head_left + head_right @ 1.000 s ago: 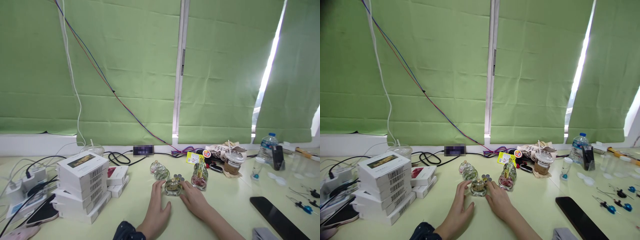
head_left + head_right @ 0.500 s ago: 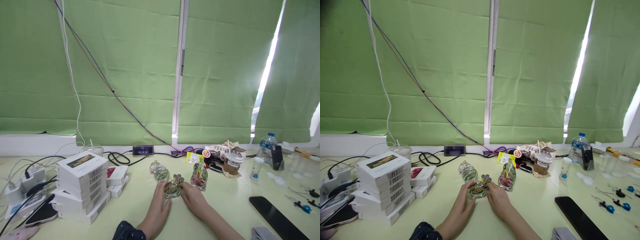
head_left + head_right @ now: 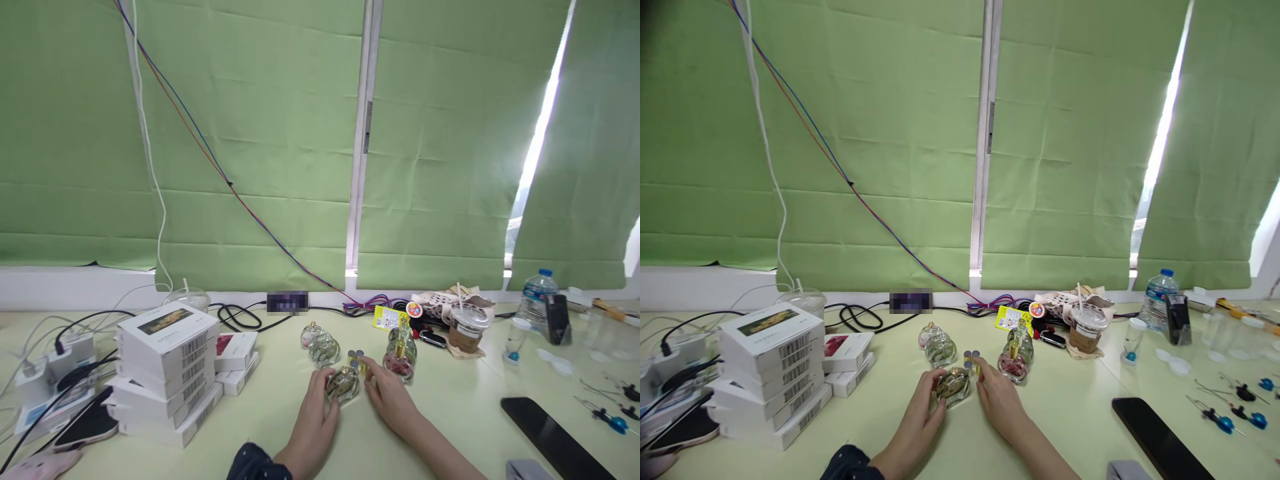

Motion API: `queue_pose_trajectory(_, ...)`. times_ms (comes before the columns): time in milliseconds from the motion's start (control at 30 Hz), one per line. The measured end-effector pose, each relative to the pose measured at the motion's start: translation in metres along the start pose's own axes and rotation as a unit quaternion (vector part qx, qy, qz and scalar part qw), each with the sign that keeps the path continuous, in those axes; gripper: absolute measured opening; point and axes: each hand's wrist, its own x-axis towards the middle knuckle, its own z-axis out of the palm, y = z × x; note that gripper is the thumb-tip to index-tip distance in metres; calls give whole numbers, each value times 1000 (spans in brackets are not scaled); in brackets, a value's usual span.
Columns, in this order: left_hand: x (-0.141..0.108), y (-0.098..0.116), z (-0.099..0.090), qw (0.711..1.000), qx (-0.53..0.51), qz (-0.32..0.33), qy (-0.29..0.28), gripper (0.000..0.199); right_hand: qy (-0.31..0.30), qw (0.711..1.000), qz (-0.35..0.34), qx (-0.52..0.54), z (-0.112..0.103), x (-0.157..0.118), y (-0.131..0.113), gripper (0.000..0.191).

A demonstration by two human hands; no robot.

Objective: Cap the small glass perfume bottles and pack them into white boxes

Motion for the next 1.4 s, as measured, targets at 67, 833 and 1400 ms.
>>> queue_pose_trajectory(67, -1, 4, -1, 1000, 4, -8, -2, 39, 5, 1000, 24, -12, 0, 1, 0, 48)
queue_pose_trajectory(833, -5, 12, -7, 997, -12, -76, -11, 34, 130, 980, 13, 150, 2, 1, 5, 17)
queue_pose_trajectory(1400, -4, 11, -8, 997, -35, -67, -2, 33, 4, 724, 287, 627, -4, -2, -4, 28)
